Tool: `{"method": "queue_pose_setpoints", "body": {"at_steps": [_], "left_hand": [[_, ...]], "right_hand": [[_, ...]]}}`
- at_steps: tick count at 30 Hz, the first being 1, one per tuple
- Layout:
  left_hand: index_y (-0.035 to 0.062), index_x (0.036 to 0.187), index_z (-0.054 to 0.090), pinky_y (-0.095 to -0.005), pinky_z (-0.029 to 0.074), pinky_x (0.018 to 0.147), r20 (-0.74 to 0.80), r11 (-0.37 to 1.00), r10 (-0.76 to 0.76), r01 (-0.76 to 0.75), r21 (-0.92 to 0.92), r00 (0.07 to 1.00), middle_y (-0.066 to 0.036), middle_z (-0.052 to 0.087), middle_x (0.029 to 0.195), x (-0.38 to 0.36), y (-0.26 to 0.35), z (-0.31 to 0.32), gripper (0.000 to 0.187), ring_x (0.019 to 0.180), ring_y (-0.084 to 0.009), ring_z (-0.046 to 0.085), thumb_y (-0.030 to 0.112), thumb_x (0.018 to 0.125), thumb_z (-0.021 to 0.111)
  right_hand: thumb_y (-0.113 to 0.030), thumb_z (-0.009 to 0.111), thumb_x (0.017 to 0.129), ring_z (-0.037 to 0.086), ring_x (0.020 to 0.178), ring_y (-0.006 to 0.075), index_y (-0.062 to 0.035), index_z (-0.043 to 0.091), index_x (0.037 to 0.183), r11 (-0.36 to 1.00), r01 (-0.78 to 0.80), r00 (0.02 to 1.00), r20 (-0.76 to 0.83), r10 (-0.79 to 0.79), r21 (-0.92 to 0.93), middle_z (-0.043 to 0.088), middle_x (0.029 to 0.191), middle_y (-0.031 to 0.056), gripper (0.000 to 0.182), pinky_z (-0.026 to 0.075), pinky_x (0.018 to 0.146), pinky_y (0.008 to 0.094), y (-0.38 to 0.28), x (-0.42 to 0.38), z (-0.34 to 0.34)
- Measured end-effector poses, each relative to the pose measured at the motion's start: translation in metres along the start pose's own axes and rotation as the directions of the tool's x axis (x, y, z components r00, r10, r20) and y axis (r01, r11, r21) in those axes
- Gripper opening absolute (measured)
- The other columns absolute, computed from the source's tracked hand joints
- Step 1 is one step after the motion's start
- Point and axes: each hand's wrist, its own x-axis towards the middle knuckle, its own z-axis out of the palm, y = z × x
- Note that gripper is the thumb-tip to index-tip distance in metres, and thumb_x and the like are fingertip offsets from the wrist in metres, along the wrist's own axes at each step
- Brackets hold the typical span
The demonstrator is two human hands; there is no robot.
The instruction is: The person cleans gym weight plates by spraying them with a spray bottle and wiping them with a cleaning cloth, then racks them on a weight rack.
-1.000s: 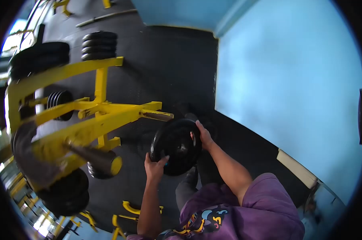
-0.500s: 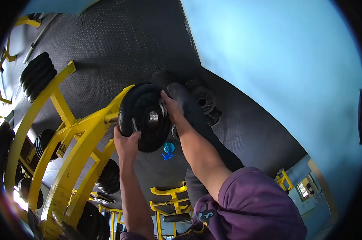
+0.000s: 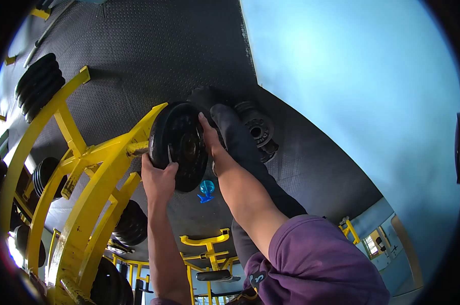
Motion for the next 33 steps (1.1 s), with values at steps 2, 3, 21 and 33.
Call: {"method": "queue_pose_setpoints", "body": {"at_steps": [2,3,21,33], "left_hand": [[-0.0047,0.12,0.051,-0.0403,0.051,0.086,0.044,0.994,-0.105,0.105,0.012,0.993,-0.023,0.065,0.104,0.006,0.007,-0.001,0.056,0.092,-0.0346,0.067,0.013,0.071,0.07],[-0.0047,0.12,0.051,-0.0403,0.051,0.086,0.042,0.995,-0.1,0.1,0.008,0.994,-0.023,0.065,0.104,0.009,0.01,-0.002,0.056,0.092,-0.0346,0.067,0.013,0.071,0.07],[-0.0079,0.133,0.039,-0.047,0.039,0.104,-0.192,0.945,-0.13,0.18,0.274,0.973,-0.027,0.047,0.121,0.033,-0.038,0.001,0.067,0.117,-0.0433,0.049,0.009,0.075,0.067],[-0.003,0.126,0.034,-0.0471,0.03,0.107,-0.325,0.924,-0.144,0.244,0.293,0.935,-0.023,0.04,0.121,0.061,-0.093,-0.031,0.066,0.12,-0.0379,0.043,0.01,0.074,0.073]], "right_hand": [[-0.061,0.068,0.083,0.061,0.107,0.0236,0.0046,0.061,0.124,1.0,-0.029,1.0,0.008,0.029,0.013,0.066,0.117,0.0121,0.077,0.045,0.097,0.036,-0.003,0.004,-0.001],[-0.061,0.068,0.083,0.061,0.107,0.0236,0.0046,0.061,0.124,1.0,-0.022,1.0,0.01,0.022,0.012,0.066,0.117,0.0121,0.077,0.045,0.097,0.036,-0.006,0.005,0.002],[-0.06,0.051,0.095,0.048,0.13,0.0224,-0.0008,0.043,0.145,0.988,-0.154,0.955,0.258,0.146,0.012,0.05,0.143,0.0141,0.078,0.037,0.108,0.0351,0.061,0.063,0.058],[-0.048,0.045,0.102,0.054,0.122,0.0181,-0.0056,0.039,0.148,0.999,0.03,0.855,0.519,-0.015,-0.021,0.056,0.136,0.0084,0.062,0.039,0.106,0.0309,0.095,0.066,0.095]]}}
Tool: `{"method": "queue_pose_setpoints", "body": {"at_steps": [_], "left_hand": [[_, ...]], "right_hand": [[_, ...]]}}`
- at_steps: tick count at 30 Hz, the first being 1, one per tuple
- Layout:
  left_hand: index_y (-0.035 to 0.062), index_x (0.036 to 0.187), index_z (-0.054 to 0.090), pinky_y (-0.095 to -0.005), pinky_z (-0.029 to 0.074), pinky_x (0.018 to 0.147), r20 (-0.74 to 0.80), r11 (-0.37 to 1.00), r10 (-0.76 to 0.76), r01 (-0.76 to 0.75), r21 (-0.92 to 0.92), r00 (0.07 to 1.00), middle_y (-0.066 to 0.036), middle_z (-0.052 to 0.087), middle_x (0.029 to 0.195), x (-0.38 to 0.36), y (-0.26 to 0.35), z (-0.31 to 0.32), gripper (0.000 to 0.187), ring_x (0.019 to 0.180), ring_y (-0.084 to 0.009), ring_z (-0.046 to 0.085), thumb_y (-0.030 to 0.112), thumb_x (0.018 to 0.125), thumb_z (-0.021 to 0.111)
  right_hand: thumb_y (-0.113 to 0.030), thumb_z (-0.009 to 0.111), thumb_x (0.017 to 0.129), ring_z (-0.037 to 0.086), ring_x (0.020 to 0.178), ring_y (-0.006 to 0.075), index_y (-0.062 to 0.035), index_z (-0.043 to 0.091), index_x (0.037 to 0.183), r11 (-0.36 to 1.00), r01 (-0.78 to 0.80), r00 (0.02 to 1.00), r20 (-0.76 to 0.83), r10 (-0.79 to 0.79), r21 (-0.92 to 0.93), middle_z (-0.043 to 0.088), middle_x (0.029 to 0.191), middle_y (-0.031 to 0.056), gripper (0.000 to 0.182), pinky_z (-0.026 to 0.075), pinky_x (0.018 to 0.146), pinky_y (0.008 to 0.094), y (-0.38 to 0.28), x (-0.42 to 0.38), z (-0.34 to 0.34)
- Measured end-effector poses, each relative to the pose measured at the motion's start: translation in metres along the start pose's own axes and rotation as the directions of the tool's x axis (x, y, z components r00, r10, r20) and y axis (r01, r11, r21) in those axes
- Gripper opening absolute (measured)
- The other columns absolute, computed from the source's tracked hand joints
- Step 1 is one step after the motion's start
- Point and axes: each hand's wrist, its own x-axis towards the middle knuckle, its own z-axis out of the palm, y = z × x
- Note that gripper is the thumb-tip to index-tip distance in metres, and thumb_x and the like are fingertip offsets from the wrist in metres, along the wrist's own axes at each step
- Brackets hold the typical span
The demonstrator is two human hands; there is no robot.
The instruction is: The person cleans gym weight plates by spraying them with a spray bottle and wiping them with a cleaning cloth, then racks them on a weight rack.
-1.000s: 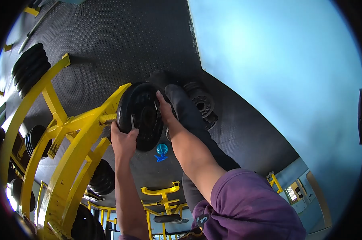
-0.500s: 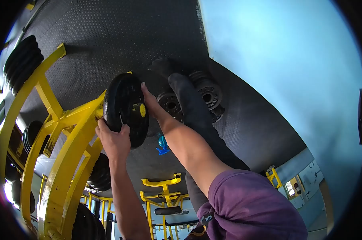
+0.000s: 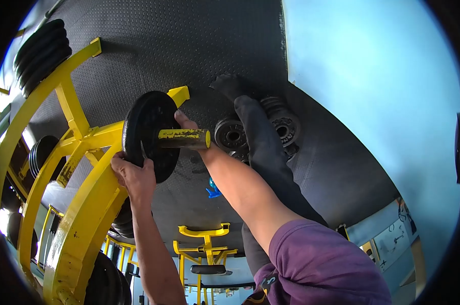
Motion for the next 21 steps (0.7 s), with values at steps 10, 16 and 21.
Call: {"method": "queue_pose_setpoints", "body": {"at_steps": [10,16,21], "left_hand": [[-0.0018,0.125,0.033,-0.0471,0.03,0.109,-0.046,1.0,0.006,-0.005,0.016,0.999,-0.024,0.039,0.123,0.003,-0.01,0.007,0.065,0.12,-0.0369,0.043,0.008,0.076,0.074],[-0.0009,0.128,0.04,-0.0462,0.036,0.107,-0.287,0.989,0.134,-0.11,0.097,0.949,-0.021,0.047,0.118,-0.005,-0.021,0.012,0.062,0.115,-0.0362,0.05,0.014,0.081,0.077],[-0.0009,0.12,0.056,-0.0435,0.047,0.097,-0.334,0.977,0.208,-0.211,0.027,0.919,-0.016,0.054,0.106,-0.011,-0.03,-0.001,0.052,0.1,-0.0326,0.059,0.017,0.078,0.081]], "right_hand": [[-0.049,0.049,0.101,0.052,0.125,0.0188,-0.0087,0.035,0.151,0.987,0.054,0.998,0.015,-0.057,0.15,0.055,0.139,0.0102,0.066,0.04,0.105,0.0319,0.029,0.02,0.005],[-0.044,0.051,0.101,0.051,0.129,0.0206,-0.0093,0.041,0.149,0.998,-0.03,0.993,-0.112,0.036,0.05,0.054,0.141,0.0104,0.06,0.039,0.107,0.0329,0.039,0.031,0.013],[-0.042,0.052,0.101,0.051,0.129,0.0222,-0.0114,0.038,0.151,0.996,-0.007,0.997,-0.078,0.015,0.094,0.053,0.142,0.0113,0.061,0.038,0.109,0.0331,0.026,0.019,0.024]]}}
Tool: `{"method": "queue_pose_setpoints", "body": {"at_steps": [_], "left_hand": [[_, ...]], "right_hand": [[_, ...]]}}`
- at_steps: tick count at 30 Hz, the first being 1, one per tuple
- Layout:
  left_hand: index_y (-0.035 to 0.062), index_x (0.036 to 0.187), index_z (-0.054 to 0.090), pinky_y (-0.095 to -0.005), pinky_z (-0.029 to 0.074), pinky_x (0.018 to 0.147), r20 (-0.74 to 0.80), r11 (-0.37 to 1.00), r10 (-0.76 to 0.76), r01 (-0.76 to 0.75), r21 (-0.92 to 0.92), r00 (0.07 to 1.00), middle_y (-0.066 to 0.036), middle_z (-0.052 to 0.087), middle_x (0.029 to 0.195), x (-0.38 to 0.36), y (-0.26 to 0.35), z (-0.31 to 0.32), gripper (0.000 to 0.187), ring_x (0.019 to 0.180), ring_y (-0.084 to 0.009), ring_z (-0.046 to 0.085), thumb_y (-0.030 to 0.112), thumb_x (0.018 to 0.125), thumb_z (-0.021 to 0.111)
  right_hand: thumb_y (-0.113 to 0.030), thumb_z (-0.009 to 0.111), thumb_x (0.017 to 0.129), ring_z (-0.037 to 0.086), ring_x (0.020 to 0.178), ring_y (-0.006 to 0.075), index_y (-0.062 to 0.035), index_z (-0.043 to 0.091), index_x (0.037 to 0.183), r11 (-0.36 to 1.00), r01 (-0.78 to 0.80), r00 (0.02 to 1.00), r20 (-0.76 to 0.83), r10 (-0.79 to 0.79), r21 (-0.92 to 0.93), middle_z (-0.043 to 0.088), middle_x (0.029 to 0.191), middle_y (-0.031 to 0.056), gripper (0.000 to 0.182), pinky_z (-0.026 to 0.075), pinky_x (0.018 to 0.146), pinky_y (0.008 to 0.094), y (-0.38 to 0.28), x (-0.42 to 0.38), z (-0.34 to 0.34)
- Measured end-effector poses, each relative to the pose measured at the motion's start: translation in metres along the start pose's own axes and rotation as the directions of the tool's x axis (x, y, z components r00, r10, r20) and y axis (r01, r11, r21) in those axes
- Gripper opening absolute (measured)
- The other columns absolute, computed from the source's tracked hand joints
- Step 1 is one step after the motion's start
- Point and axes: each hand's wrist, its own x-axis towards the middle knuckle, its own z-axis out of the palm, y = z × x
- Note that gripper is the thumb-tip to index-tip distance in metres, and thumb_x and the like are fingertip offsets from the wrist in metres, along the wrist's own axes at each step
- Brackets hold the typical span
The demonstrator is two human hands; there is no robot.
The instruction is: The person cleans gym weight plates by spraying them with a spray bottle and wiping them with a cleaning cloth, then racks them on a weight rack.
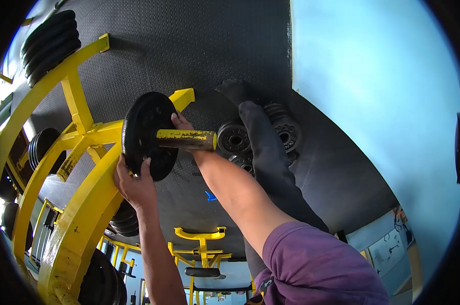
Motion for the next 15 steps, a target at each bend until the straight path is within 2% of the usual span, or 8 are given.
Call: {"method": "queue_pose_setpoints", "body": {"at_steps": [4,5,6,8,9,10,13,15], "left_hand": [[0.0015,0.094,0.066,-0.0407,0.051,0.074,0.063,0.995,-0.019,0.025,-0.1,0.998,-0.01,0.054,0.086,-0.021,0.001,-0.027,0.03,0.084,-0.0276,0.061,0.017,0.075,0.083],[0.0026,0.089,0.067,-0.0396,0.05,0.067,0.166,0.998,0.008,0.002,-0.063,0.986,-0.009,0.052,0.078,-0.031,0.004,-0.039,0.027,0.08,-0.0269,0.061,0.017,0.073,0.083],[0.003,0.084,0.067,-0.0391,0.048,0.064,0.202,0.995,0.072,-0.058,-0.077,0.977,-0.009,0.053,0.074,-0.045,-0.001,-0.044,0.025,0.077,-0.0274,0.061,0.019,0.073,0.083],[0.0017,0.075,0.066,-0.0402,0.047,0.062,0.34,0.987,0.071,-0.018,-0.159,0.938,-0.013,0.056,0.066,-0.082,-0.014,-0.053,0.027,0.07,-0.0305,0.061,0.025,0.075,0.081],[0.0,0.07,0.065,-0.0418,0.047,0.062,0.449,0.973,0.019,0.086,-0.213,0.894,-0.016,0.058,0.063,-0.104,-0.017,-0.063,0.033,0.067,-0.0331,0.061,0.029,0.077,0.079],[-0.0019,0.066,0.063,-0.0439,0.047,0.061,0.506,0.978,-0.026,0.127,-0.166,0.862,-0.019,0.059,0.062,-0.128,-0.021,-0.075,0.039,0.063,-0.0346,0.061,0.033,0.078,0.077],[-0.0056,0.062,0.059,-0.0475,0.047,0.057,0.562,0.968,-0.061,0.186,-0.168,0.825,-0.026,0.057,0.06,-0.205,-0.046,-0.122,0.051,0.057,-0.0394,0.061,0.04,0.081,0.073],[-0.0053,0.062,0.059,-0.0454,0.046,0.056,0.508,0.936,-0.162,0.295,-0.193,0.846,-0.024,0.056,0.059,-0.265,-0.074,-0.149,0.051,0.055,-0.0363,0.06,0.04,0.081,0.073]], "right_hand": [[-0.037,0.054,0.101,0.051,0.13,0.0216,-0.0106,0.039,0.15,0.995,-0.1,0.99,-0.104,0.099,-0.013,0.054,0.141,0.0131,0.057,0.038,0.109,0.0338,0.002,-0.026,-0.01],[-0.036,0.053,0.101,0.051,0.13,0.0244,-0.0106,0.04,0.149,0.805,0.097,0.995,0.031,-0.098,-0.585,0.052,0.142,0.0154,0.056,0.039,0.108,0.0349,0.027,-0.031,-0.04],[-0.036,0.051,0.101,0.051,0.131,0.0272,-0.0106,0.041,0.148,0.293,0.294,0.951,0.249,-0.182,-0.91,0.051,0.143,0.0178,0.055,0.039,0.108,0.036,0.046,-0.04,-0.061],[-0.039,0.044,0.102,0.052,0.128,0.035,-0.0089,0.048,0.142,-0.258,0.137,0.982,0.097,0.163,-0.957,0.052,0.14,0.0225,0.051,0.041,0.107,0.0394,0.054,-0.066,-0.062],[-0.044,0.038,0.102,0.055,0.121,0.0379,-0.0057,0.052,0.136,0.508,-0.363,0.932,-0.304,0.199,-0.781,0.054,0.137,0.0229,0.053,0.046,0.101,0.0395,0.041,-0.117,-0.039],[-0.042,0.049,0.1,0.042,0.045,0.012,-0.0112,0.062,0.094,0.709,-0.352,0.933,-0.293,0.21,-0.611,0.049,0.059,0.0004,0.034,0.036,0.04,0.0316,0.053,-0.142,-0.051],[-0.054,0.049,0.095,0.052,0.045,0.0173,-0.0051,0.068,0.088,0.607,-0.409,0.909,-0.249,0.334,-0.681,0.06,0.06,0.0059,0.053,0.042,0.043,0.034,0.053,-0.22,-0.058],[-0.052,0.053,0.094,0.049,0.048,0.0104,-0.0084,0.066,0.085,0.518,-0.38,0.915,-0.232,0.329,-0.766,0.059,0.063,0.0003,0.046,0.04,0.042,0.027,0.021,-0.272,-0.029]]}}
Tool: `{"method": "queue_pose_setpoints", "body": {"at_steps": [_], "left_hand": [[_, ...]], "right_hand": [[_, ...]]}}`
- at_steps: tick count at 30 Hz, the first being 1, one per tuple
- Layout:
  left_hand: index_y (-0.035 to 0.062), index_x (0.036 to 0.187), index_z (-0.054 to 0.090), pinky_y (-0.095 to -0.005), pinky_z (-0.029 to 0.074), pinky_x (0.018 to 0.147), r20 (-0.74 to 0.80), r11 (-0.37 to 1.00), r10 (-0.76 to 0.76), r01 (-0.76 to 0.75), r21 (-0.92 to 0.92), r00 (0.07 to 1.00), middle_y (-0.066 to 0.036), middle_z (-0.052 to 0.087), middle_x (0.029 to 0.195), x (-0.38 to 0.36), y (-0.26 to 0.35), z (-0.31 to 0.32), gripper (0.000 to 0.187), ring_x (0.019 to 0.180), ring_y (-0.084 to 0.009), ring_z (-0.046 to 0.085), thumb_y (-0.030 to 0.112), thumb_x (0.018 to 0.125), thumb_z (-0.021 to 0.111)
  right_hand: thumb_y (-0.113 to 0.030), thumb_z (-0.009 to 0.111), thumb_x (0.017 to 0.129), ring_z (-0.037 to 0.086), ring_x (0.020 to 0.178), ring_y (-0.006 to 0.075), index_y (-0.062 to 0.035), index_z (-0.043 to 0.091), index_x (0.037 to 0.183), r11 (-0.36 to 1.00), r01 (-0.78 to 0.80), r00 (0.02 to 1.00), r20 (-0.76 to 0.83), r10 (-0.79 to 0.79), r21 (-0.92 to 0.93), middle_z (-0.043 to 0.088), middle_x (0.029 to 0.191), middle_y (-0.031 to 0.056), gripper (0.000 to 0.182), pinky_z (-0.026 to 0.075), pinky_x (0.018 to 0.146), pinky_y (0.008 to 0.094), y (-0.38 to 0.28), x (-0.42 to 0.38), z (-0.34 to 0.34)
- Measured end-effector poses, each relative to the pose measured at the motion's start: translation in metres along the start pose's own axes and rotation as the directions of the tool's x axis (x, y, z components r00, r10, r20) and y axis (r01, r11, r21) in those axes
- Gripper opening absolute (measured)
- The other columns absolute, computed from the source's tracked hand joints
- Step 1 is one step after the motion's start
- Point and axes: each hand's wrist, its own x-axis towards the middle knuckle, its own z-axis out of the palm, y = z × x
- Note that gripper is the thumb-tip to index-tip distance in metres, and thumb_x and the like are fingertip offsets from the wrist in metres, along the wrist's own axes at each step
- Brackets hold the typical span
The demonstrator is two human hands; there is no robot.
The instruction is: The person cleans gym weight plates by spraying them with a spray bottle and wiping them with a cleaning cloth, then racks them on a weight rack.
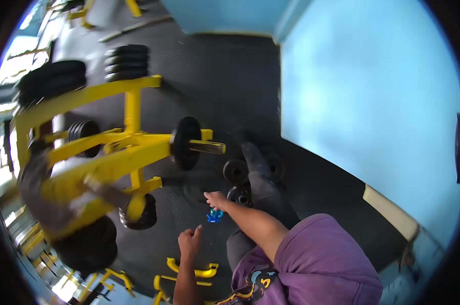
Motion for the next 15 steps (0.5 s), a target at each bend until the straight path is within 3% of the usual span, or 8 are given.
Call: {"method": "queue_pose_setpoints", "body": {"at_steps": [2,3,5,6,7,10,12,15], "left_hand": [[-0.005,0.062,0.058,-0.0433,0.046,0.055,-0.084,0.989,-0.115,0.106,-0.106,0.99,-0.023,0.056,0.057,-0.057,-0.031,-0.012,0.05,0.053,-0.0332,0.059,0.039,0.081,0.074],[-0.0048,0.062,0.057,-0.0419,0.045,0.054,-0.173,0.976,-0.103,0.066,-0.21,0.979,-0.021,0.054,0.055,-0.086,-0.046,-0.017,0.05,0.051,-0.029,0.056,0.039,0.081,0.073],[-0.0047,0.062,0.056,-0.0404,0.044,0.053,-0.291,0.934,-0.133,0.022,-0.356,0.948,-0.02,0.052,0.054,-0.145,-0.082,-0.013,0.051,0.05,-0.0248,0.054,0.039,0.082,0.073],[-0.0045,0.062,0.056,-0.0394,0.043,0.053,-0.288,0.88,-0.223,0.065,-0.471,0.931,-0.018,0.05,0.053,-0.167,-0.103,-0.009,0.051,0.05,-0.022,0.051,0.039,0.082,0.073],[-0.0043,0.063,0.056,-0.0384,0.042,0.052,-0.271,0.81,-0.307,0.101,-0.577,0.913,-0.016,0.049,0.052,-0.185,-0.122,-0.003,0.051,0.05,-0.0192,0.049,0.039,0.082,0.073],[-0.004,0.062,0.055,-0.0398,0.04,0.051,-0.34,0.78,-0.361,0.081,-0.621,0.868,-0.016,0.049,0.052,-0.241,-0.183,0.035,0.052,0.049,-0.0206,0.048,0.04,0.081,0.073],[-0.0036,0.059,0.055,-0.0422,0.04,0.051,-0.334,0.793,-0.372,0.11,-0.599,0.866,-0.017,0.049,0.052,-0.271,-0.221,0.062,0.055,0.048,-0.0247,0.047,0.043,0.082,0.071],[-0.0027,0.066,0.059,-0.0404,0.046,0.055,-0.323,0.742,-0.417,0.113,-0.661,0.85,-0.017,0.056,0.057,-0.305,-0.25,0.083,0.05,0.054,-0.0267,0.058,0.043,0.082,0.072]], "right_hand": [[-0.051,0.055,0.092,0.052,0.051,0.0106,-0.0093,0.067,0.089,0.968,0.062,0.997,-0.022,-0.069,-0.243,0.06,0.068,-0.0004,0.043,0.043,0.042,0.0283,-0.019,-0.044,-0.007],[-0.044,0.054,0.096,0.052,0.056,0.0107,-0.0082,0.064,0.103,0.939,0.114,0.993,0.015,-0.115,-0.326,0.064,0.083,0.0027,0.038,0.044,0.045,0.0282,-0.033,-0.073,-0.016],[-0.041,0.055,0.096,0.058,0.064,0.0115,-0.0108,0.063,0.109,0.878,0.241,0.965,0.003,-0.263,-0.413,0.066,0.086,0.004,0.034,0.047,0.05,0.0281,-0.048,-0.12,-0.038],[-0.038,0.055,0.097,0.06,0.069,0.011,-0.0122,0.063,0.113,0.832,0.299,0.937,-0.023,-0.35,-0.468,0.066,0.088,0.0044,0.031,0.048,0.054,0.0267,-0.058,-0.156,-0.044],[-0.038,0.057,0.096,0.061,0.074,0.0113,-0.0105,0.062,0.116,0.849,0.354,0.923,0.002,-0.384,-0.392,0.067,0.092,0.0046,0.034,0.05,0.058,0.0269,-0.066,-0.197,-0.051],[-0.035,0.061,0.094,0.058,0.068,0.0096,-0.0059,0.067,0.111,0.751,0.531,0.787,-0.1,-0.608,-0.392,0.066,0.087,0.0009,0.034,0.049,0.058,0.0235,-0.069,-0.311,-0.037],[-0.031,0.063,0.093,0.059,0.072,0.0099,-0.0053,0.067,0.114,0.708,0.57,0.74,-0.113,-0.662,-0.417,0.067,0.091,0.0022,0.032,0.049,0.06,0.0241,-0.062,-0.372,-0.016],[-0.028,0.066,0.092,0.06,0.075,0.0101,-0.0054,0.066,0.115,0.652,0.574,0.728,-0.057,-0.683,-0.495,0.067,0.093,0.0018,0.032,0.049,0.06,0.0246,-0.046,-0.395,0.0]]}}
